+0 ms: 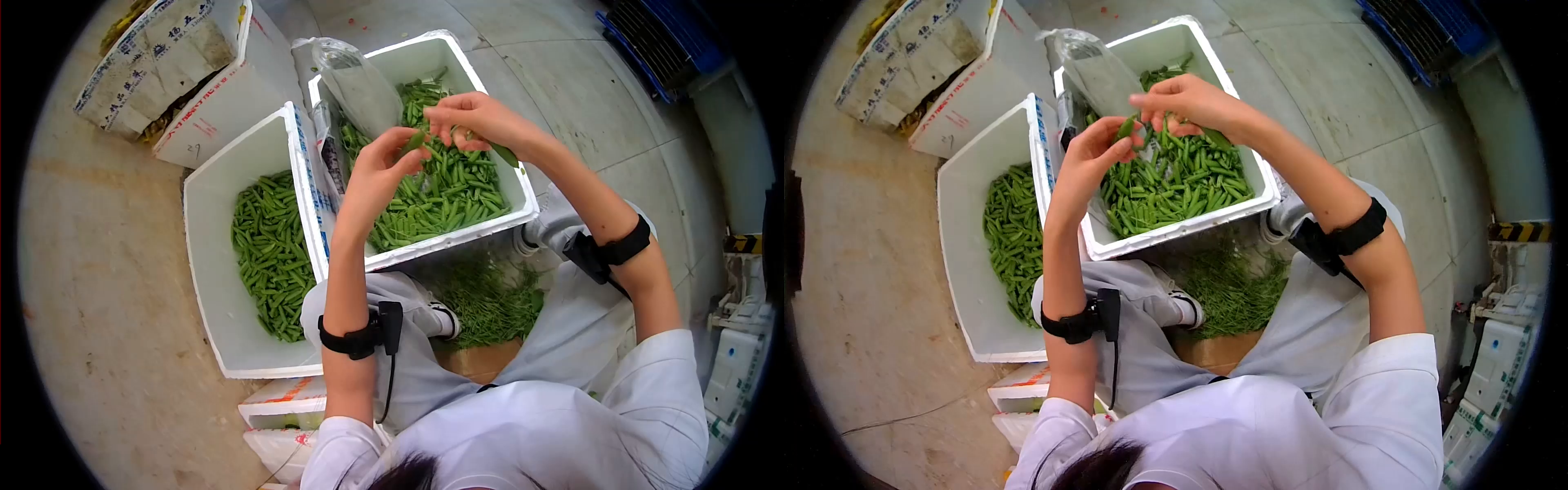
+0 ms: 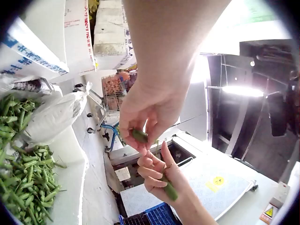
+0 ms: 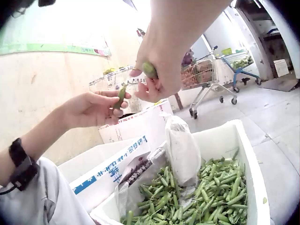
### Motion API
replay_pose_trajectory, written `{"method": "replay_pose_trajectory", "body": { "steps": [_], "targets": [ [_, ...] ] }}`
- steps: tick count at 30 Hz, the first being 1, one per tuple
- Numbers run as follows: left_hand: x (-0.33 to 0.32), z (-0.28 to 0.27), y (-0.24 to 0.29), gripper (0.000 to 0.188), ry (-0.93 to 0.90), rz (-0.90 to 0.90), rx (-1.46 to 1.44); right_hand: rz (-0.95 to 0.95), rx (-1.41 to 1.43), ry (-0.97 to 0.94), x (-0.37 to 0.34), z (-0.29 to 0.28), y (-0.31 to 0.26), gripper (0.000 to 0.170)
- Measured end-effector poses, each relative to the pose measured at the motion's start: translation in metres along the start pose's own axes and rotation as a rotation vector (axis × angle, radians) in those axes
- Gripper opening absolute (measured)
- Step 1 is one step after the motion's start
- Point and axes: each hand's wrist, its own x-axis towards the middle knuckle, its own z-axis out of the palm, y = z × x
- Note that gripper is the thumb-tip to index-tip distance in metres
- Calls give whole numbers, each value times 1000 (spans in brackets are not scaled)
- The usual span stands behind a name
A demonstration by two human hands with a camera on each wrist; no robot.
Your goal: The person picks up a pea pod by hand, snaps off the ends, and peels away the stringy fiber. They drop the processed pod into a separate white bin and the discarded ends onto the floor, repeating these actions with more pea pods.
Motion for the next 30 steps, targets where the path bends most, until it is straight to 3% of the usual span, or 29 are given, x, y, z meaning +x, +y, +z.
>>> {"method": "replay_pose_trajectory", "body": {
  "steps": [2, 5, 9, 11, 15, 17, 18, 20, 23, 27, 29, 30],
  "targets": [
    [0, 0, -4, 25, 0, -5, 179, -12, -78, -166, -5, -1, -4, 25],
    [-3, 3, 9, 22, 12, -70, 290, -45, -120, -212, -6, 0, -4, 21],
    [-1, 6, 7, 20, 11, -11, 254, -37, -106, -294, -7, -3, -6, 19],
    [0, 5, 4, 21, -7, 174, 399, -17, -180, -282, -14, -3, -14, 17],
    [-1, 9, 5, 18, 1, 324, 458, -7, -257, -300, -16, -5, -12, 15],
    [-1, 10, 6, 15, 66, 336, 720, -214, -401, -216, -14, -1, -6, 15],
    [-2, 11, 6, 15, 66, 334, 719, -213, -401, -217, -14, 2, -5, 15],
    [-2, 13, 6, 12, 258, 484, 958, -495, -546, -34, -16, 8, -4, 17],
    [-2, 18, 9, 9, 401, 600, 1115, -551, -653, 92, -15, 17, -7, 14],
    [-1, 30, 5, 7, 573, 612, 1232, -629, -657, 261, -9, 36, 11, 13],
    [0, 30, 4, 9, 642, 475, 1180, -688, -751, 356, -7, 45, 21, 14],
    [1, 25, 4, 9, 642, 475, 1180, -587, -585, 245, -11, 44, 15, 15]
  ]
}}
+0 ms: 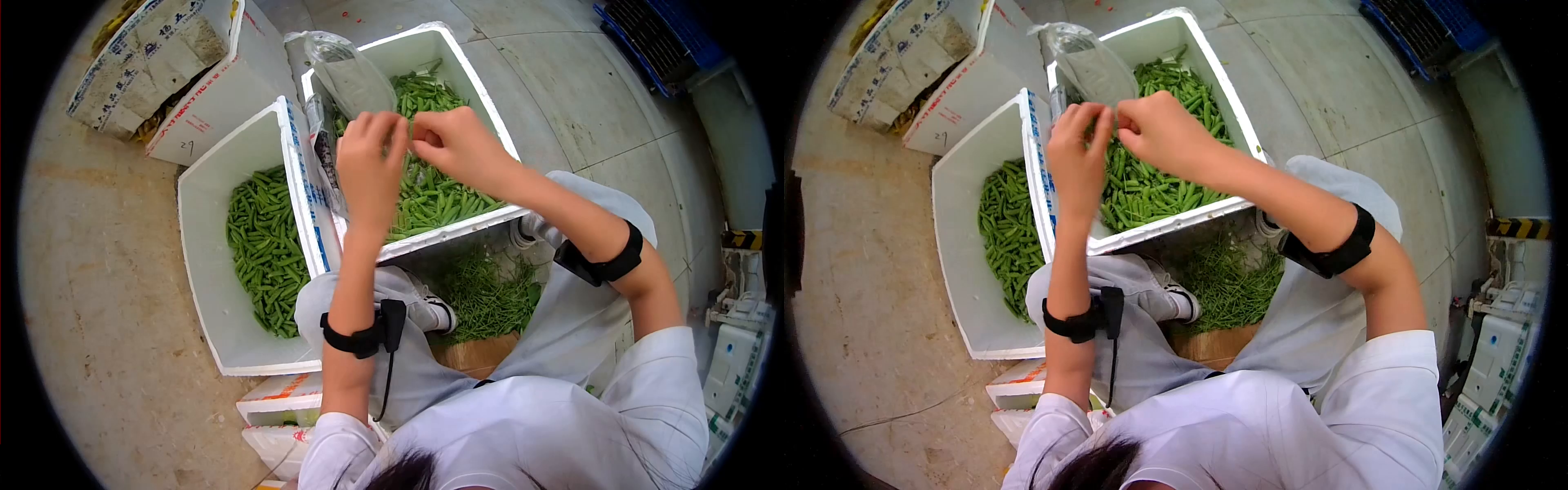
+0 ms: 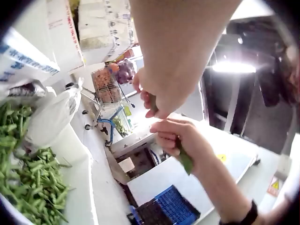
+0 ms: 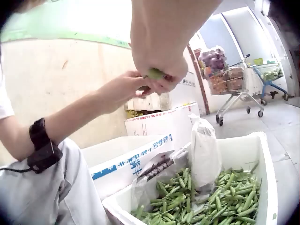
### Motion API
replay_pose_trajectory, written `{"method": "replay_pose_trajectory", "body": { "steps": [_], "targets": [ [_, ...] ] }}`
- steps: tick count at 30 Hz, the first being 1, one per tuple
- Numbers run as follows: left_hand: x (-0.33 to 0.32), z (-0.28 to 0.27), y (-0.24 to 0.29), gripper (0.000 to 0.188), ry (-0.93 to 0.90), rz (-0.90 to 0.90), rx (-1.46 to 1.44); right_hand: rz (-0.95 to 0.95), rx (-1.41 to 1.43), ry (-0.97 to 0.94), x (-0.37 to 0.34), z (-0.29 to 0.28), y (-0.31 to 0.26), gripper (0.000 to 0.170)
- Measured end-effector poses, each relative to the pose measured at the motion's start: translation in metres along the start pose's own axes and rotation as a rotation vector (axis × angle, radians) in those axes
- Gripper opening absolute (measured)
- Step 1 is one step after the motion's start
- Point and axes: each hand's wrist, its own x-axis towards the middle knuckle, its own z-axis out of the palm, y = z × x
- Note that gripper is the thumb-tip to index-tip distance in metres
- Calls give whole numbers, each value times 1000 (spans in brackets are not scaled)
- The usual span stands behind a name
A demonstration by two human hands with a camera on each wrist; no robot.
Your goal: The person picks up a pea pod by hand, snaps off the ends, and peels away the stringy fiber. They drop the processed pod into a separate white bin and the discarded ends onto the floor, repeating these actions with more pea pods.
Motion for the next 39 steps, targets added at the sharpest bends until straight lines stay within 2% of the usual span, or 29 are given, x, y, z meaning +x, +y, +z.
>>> {"method": "replay_pose_trajectory", "body": {
  "steps": [1, 2, 3, 4, 5, 7, 9, 10, 11, 12, 13, 14, 15, 17, 18, 20, 23, 25, 27, 28, 29, 31, 33, 36, 37, 39],
  "targets": [
    [2, -3, -11, 11, 37, -232, -512, -2, -2, -1, 1, -4, 1, 15],
    [4, -8, -26, 12, 80, -465, -1019, 81, 96, -30, 5, -9, 3, 15],
    [10, -17, -49, 23, 213, -458, -1878, 163, 193, -59, 7, -15, 4, 15],
    [14, -31, -66, 35, 409, -474, -2205, 308, 318, -184, 8, -25, 1, 17],
    [16, -42, -76, 50, 618, -478, -2523, 296, 318, -186, 7, -28, 4, 17],
    [15, -50, -87, 55, 719, -566, -2633, 449, 489, -279, 5, -28, 4, 17],
    [11, -41, -89, 46, 596, -646, -2496, 461, 464, -338, 0, -25, 0, 17],
    [10, -31, -87, 31, 418, -554, -2308, 517, 611, -271, -1, -21, 1, 17],
    [5, -22, -84, 14, 188, -625, -2296, 579, 757, -203, -2, -17, 0, 17],
    [7, -21, -57, 12, 159, -717, -1821, 515, 801, -142, -1, -16, -6, 17],
    [8, -16, -36, 19, -4, -677, -1527, 514, 802, -156, 1, -13, -7, 17],
    [6, -13, -18, 28, -126, -683, -1369, 479, 904, -30, 3, -12, -8, 18],
    [3, -10, -9, 35, -316, -676, -1328, 443, 1001, 102, 5, -13, -8, 18],
    [-2, -6, 5, 34, -574, -739, -1454, 406, 993, 136, 7, -13, -7, 18],
    [-3, -5, 8, 34, -580, -734, -1465, 391, 999, 178, 9, -12, -6, 18],
    [-6, -3, 9, 30, -693, -598, -1476, 379, 997, 220, 8, -10, -8, 18],
    [-4, -2, 3, 25, -703, -588, -1474, 359, 1059, 267, 8, -6, -5, 18],
    [-5, -1, 11, 23, -664, -643, -1478, 381, 1039, 277, 8, -8, -7, 18],
    [-10, 4, 24, 20, -612, -799, -1678, 391, 1050, 380, 5, -4, -10, 17],
    [-14, 10, 27, 19, -652, -881, -1735, 381, 1060, 390, 6, -2, -5, 16],
    [-19, 14, 27, 19, -661, -890, -1738, 392, 1058, 396, 3, -2, 0, 16],
    [-10, 15, 25, 17, -706, -766, -1614, 436, 1190, 285, 10, -12, 3, 16],
    [-10, 9, 21, 18, -750, -715, -1555, 462, 1234, 290, 9, -17, 2, 16],
    [-14, 16, 20, 26, -588, -353, -1043, 382, 1256, 186, 8, -20, 6, 14],
    [-16, 21, 19, 26, -590, -357, -1046, 380, 1149, 180, 8, -19, 6, 14],
    [-18, 25, 20, 25, -394, -259, -1043, 376, 1045, 174, 10, -22, 6, 17]
  ]
}}
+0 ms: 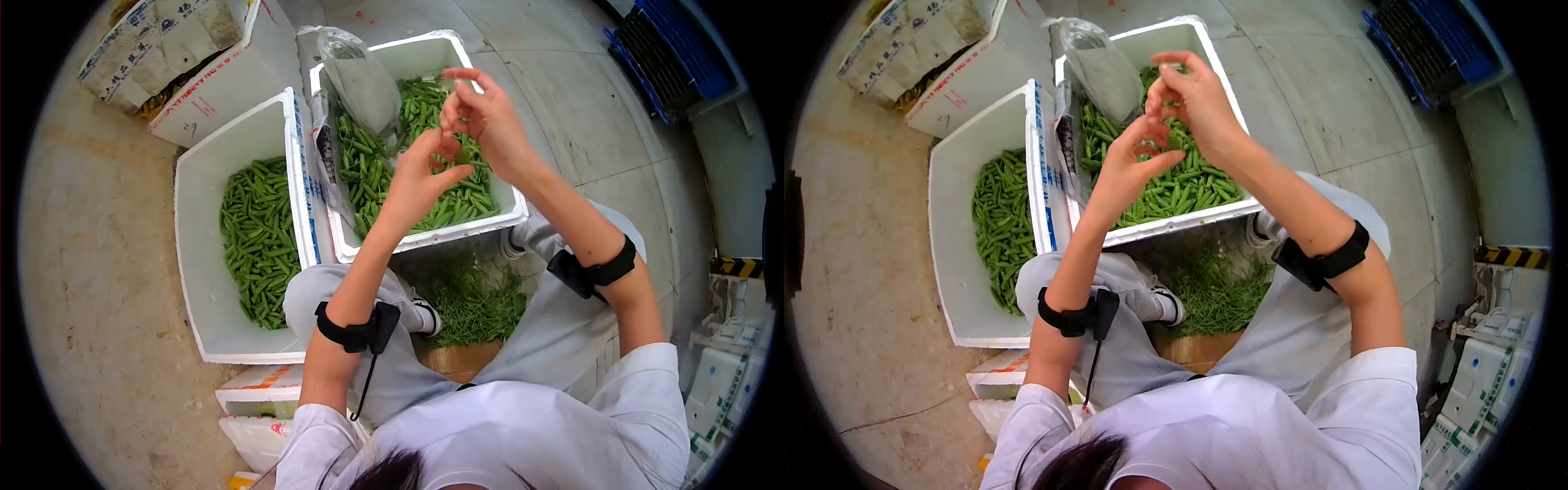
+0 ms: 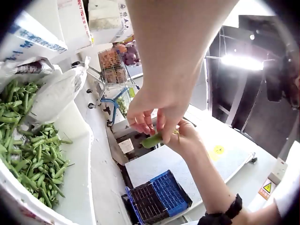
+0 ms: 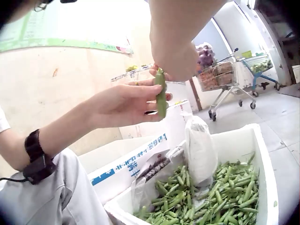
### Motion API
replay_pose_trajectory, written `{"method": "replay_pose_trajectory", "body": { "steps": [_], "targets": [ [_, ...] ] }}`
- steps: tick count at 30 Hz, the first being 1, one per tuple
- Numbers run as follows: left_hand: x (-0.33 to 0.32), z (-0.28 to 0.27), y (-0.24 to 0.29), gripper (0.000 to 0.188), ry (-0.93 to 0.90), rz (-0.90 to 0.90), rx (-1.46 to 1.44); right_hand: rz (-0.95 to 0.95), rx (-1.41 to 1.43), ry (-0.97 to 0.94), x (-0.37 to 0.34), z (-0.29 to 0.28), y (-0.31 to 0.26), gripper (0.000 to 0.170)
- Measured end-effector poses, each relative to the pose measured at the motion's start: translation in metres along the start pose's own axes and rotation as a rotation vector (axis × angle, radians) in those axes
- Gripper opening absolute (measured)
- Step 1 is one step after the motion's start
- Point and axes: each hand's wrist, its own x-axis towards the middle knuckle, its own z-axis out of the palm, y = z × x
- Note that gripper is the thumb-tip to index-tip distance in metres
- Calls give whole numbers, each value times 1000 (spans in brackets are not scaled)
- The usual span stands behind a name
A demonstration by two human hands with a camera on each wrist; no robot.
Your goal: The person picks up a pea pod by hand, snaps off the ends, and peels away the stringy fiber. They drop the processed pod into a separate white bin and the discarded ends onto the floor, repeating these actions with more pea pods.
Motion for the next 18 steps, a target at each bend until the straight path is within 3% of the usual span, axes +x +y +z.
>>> {"method": "replay_pose_trajectory", "body": {
  "steps": [4, 6, 8, 10, 14, 18],
  "targets": [
    [0, -11, 5, 23, -4, -81, -71, -78, -263, -34, 2, -16, -16, 21],
    [2, -17, 5, 23, 18, -64, -16, 96, -443, -77, 2, -19, -23, 20],
    [3, -20, 6, 23, 37, -48, 41, 102, -512, -59, -3, -16, -27, 21],
    [4, -23, 6, 23, 49, 7, 106, 294, -564, -210, -7, -14, -37, 20],
    [4, -23, 5, 26, -7, 14, 94, 369, -683, -318, -6, -20, -38, 22],
    [0, -23, 18, 23, -144, -162, -212, 333, -719, -437, -6, -22, -43, 23]
  ]
}}
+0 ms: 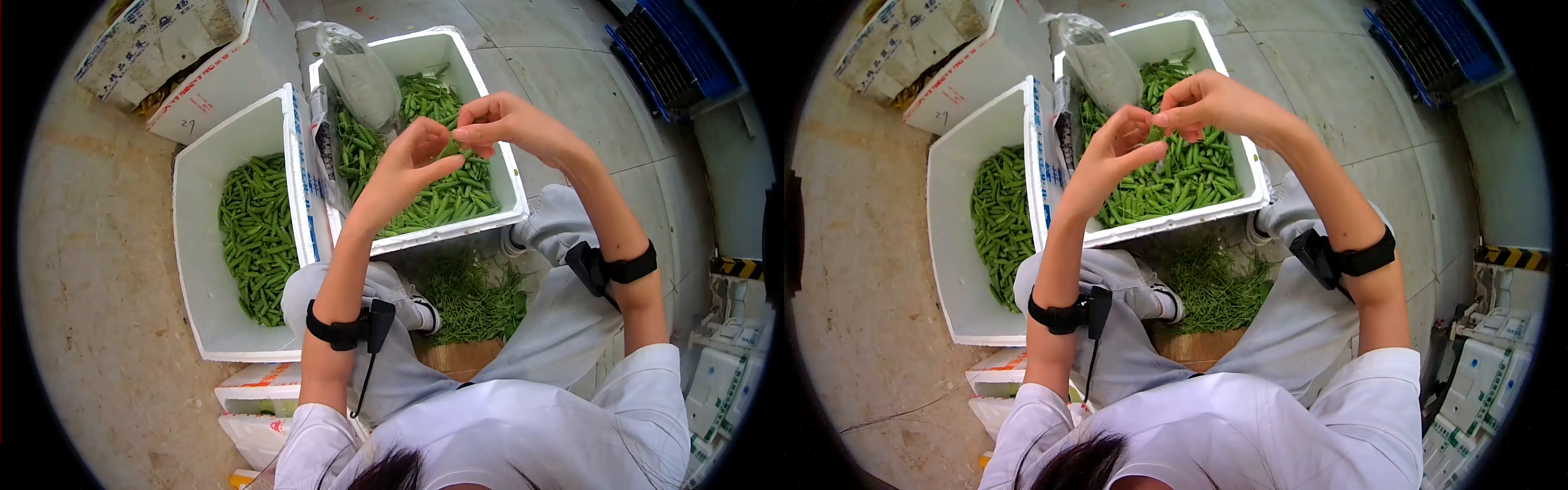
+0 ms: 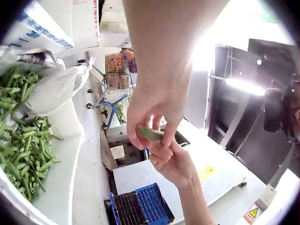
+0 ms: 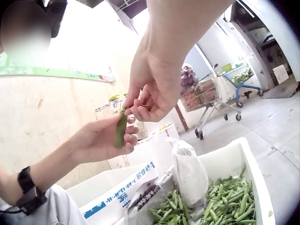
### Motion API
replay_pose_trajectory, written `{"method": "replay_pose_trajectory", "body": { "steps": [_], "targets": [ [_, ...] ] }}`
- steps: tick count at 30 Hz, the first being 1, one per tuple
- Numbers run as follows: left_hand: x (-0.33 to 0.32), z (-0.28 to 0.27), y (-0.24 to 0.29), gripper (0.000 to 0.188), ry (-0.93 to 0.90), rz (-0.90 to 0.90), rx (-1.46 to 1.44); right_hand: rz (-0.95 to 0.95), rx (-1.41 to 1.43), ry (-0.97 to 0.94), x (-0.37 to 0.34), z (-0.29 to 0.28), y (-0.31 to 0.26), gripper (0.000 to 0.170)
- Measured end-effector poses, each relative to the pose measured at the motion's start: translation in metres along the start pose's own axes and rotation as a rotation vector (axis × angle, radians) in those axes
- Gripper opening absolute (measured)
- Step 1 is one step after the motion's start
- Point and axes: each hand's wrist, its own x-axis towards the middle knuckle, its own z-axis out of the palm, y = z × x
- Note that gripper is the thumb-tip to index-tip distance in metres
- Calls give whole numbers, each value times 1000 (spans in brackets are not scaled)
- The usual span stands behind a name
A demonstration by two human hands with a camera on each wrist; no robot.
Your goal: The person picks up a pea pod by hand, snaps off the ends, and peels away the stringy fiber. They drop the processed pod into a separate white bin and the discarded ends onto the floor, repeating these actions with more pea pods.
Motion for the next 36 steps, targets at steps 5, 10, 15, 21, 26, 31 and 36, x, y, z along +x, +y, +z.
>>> {"method": "replay_pose_trajectory", "body": {
  "steps": [5, 10, 15, 21, 26, 31, 36],
  "targets": [
    [-1, -2, 8, 21, -83, -101, -70, -27, -29, -32, -3, 1, -1, 20],
    [0, -7, 4, 17, -102, -75, 24, -12, -43, -80, -4, 3, -1, 15],
    [1, -7, 3, 15, -22, 17, 248, -28, -103, -54, 0, 5, 3, 13],
    [2, -1, -3, 16, 293, 314, 811, -198, -356, 264, 9, 26, 12, 13],
    [2, -7, -6, 15, 437, 341, 840, -418, -515, 501, 13, 41, 13, 14],
    [-11, -12, 25, 15, -3, -57, -466, -176, 448, -6, -6, 34, -17, 13],
    [-12, -24, 18, 17, -174, -107, -464, -135, 683, -213, -9, 34, -7, 17]
  ]
}}
